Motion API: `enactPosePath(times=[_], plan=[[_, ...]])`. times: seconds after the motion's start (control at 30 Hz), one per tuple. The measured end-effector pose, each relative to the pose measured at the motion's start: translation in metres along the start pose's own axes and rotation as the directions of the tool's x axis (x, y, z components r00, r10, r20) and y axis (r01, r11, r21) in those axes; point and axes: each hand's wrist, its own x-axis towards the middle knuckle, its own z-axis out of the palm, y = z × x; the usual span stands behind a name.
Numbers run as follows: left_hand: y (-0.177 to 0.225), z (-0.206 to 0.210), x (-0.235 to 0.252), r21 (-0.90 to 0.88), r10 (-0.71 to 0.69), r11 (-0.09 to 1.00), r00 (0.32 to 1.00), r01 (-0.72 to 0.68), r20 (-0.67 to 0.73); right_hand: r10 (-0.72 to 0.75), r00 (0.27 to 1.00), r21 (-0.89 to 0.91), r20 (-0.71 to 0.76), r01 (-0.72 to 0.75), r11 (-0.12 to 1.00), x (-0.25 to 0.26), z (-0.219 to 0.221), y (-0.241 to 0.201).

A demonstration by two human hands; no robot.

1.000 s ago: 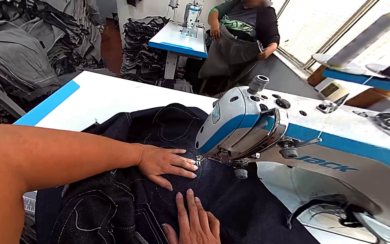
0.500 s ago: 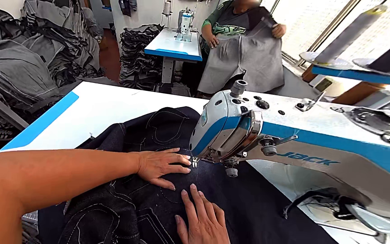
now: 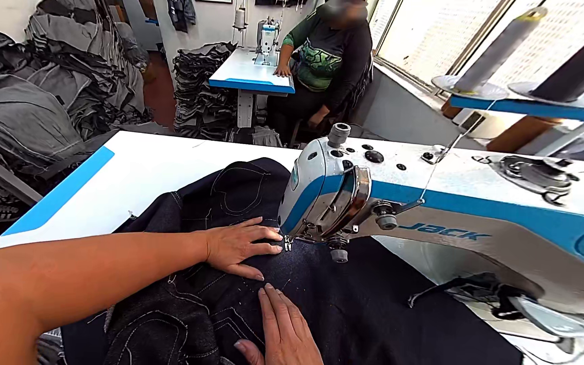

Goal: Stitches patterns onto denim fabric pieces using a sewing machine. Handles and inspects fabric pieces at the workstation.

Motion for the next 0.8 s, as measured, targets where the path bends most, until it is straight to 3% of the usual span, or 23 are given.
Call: enactPosePath(times=[0.3,0.8], plan=[[0.004,-0.001,0.001,-0.008,-0.092,0.996,0.995,0.092,-0.035,-0.05,0.999,-0.075,0.003,0.05,0.996,0.003,0.001,0.015],[0.009,-0.002,0.007,-0.037,-0.323,0.946,0.945,0.321,-0.044,-0.239,0.97,-0.031,0.052,0.241,0.97,0.023,-0.005,0.071]])
